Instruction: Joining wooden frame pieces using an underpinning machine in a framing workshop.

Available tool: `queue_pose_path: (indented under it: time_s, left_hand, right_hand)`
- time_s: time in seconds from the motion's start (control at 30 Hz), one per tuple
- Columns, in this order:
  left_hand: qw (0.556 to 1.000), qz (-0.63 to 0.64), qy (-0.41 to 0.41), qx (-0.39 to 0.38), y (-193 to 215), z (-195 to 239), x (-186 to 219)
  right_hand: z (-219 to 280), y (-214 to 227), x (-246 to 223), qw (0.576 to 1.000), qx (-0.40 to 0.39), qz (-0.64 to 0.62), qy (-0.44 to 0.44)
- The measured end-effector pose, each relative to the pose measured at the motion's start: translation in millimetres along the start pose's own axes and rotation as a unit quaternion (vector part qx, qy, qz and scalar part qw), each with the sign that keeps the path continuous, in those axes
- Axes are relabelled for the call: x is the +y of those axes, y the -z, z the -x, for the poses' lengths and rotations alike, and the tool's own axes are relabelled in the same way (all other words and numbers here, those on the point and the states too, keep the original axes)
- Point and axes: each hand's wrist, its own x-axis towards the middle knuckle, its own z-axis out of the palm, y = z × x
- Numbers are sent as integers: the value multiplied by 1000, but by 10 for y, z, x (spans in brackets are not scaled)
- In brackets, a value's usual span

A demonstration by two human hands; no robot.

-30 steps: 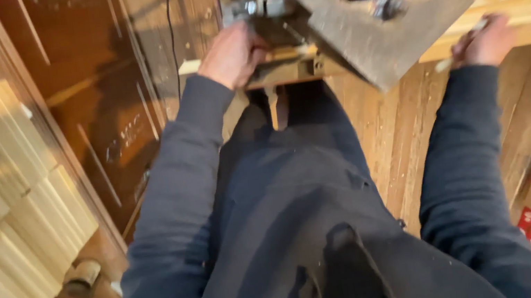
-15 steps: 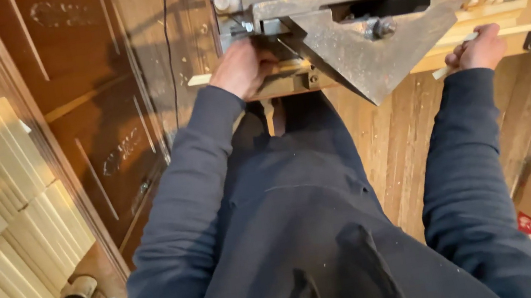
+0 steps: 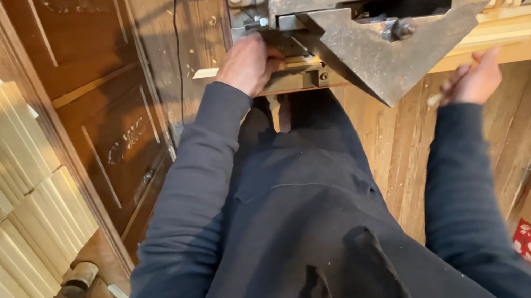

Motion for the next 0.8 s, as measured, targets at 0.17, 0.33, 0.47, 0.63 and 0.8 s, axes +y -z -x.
queue_pose_path:
  time_s: [0.17,0.33,0.47,0.63,0.8]
  left_hand:
    - [998,-19,24,49,-85,42,3]
    - [976,-173,-58,121,-598,32,-430]
    - [973,-191,-46,123,-503,114,-277]
    - [977,-133,15,169,-428,255,-192]
    - [974,-112,47,191,-342,338,-136]
  right_hand:
    - [1655,-435,112,811,-114,454,351]
    - [2734,-1577,-204,673,-327,454,485]
    - [2672,-2031,80,617,-355,512,480]
    - [2546,-2061,301,580,-359,536,499]
    - [2645,-2106,248,572,-365,505,534]
